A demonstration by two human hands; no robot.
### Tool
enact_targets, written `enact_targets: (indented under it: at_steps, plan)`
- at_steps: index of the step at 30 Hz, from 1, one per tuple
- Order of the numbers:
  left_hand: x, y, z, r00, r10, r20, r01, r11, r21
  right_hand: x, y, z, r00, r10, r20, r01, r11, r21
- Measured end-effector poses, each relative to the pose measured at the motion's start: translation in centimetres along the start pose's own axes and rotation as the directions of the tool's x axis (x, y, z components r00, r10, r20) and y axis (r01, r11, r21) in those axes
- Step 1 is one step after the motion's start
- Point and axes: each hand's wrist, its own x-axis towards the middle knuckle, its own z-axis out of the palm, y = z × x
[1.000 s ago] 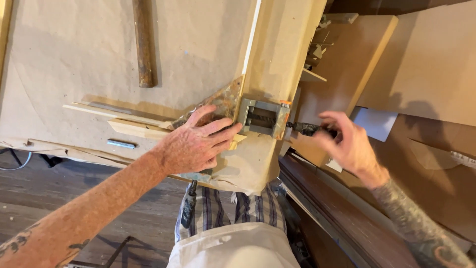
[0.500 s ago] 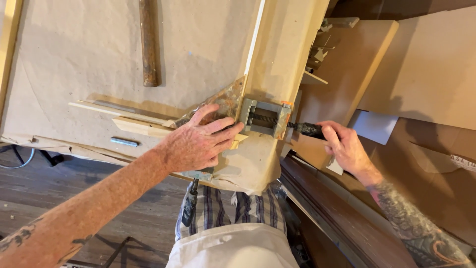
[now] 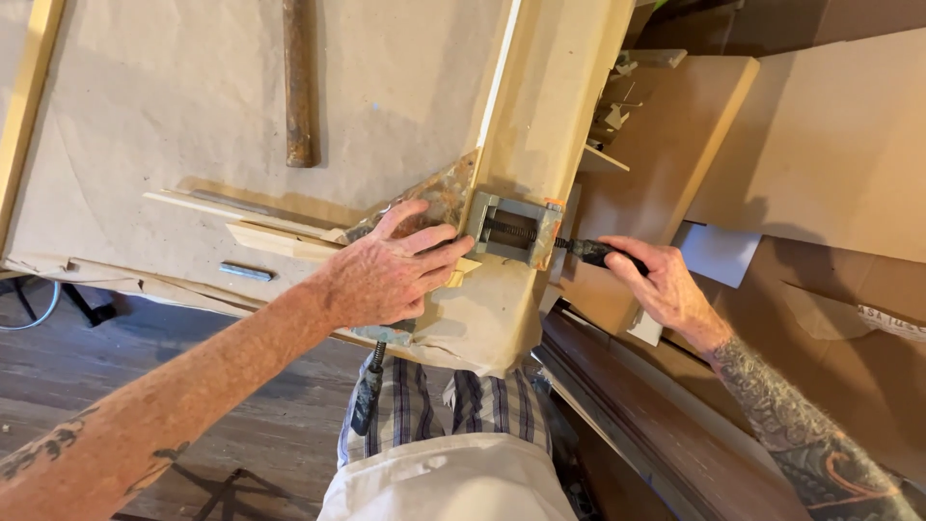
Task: Assembling a wooden frame by applying glue to strips, securing them in a corner clamp, and using a rotary tool and hammer for adjustments.
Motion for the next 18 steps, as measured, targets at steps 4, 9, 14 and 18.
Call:
enact_targets:
  at_steps: [4, 9, 14, 18]
  plan:
    - [-0.2, -0.1, 0.3, 1.000, 0.014, -0.005, -0.014, 1.000, -0.010, 0.5, -1.4, -0.2, 0.978, 0.206, 0.042, -0.209, 0.972, 0.109]
    - [0.0, 0.1, 0.0, 1.000, 0.005, 0.003, -0.004, 1.000, -0.020, 1.0, -4.7, 0.3, 0.999, 0.030, 0.016, -0.019, 0.882, -0.470]
    - [0.0, -0.1, -0.1, 0.998, 0.021, 0.057, -0.019, 1.000, -0.021, 2.3, -4.1, 3.9, 0.980, -0.180, -0.080, 0.041, 0.586, -0.810]
    - [0.0, -0.1, 0.0, 0.997, 0.045, 0.065, -0.044, 0.999, -0.017, 2.9, -6.1, 3.7, 0.993, -0.003, -0.118, -0.085, 0.679, -0.729]
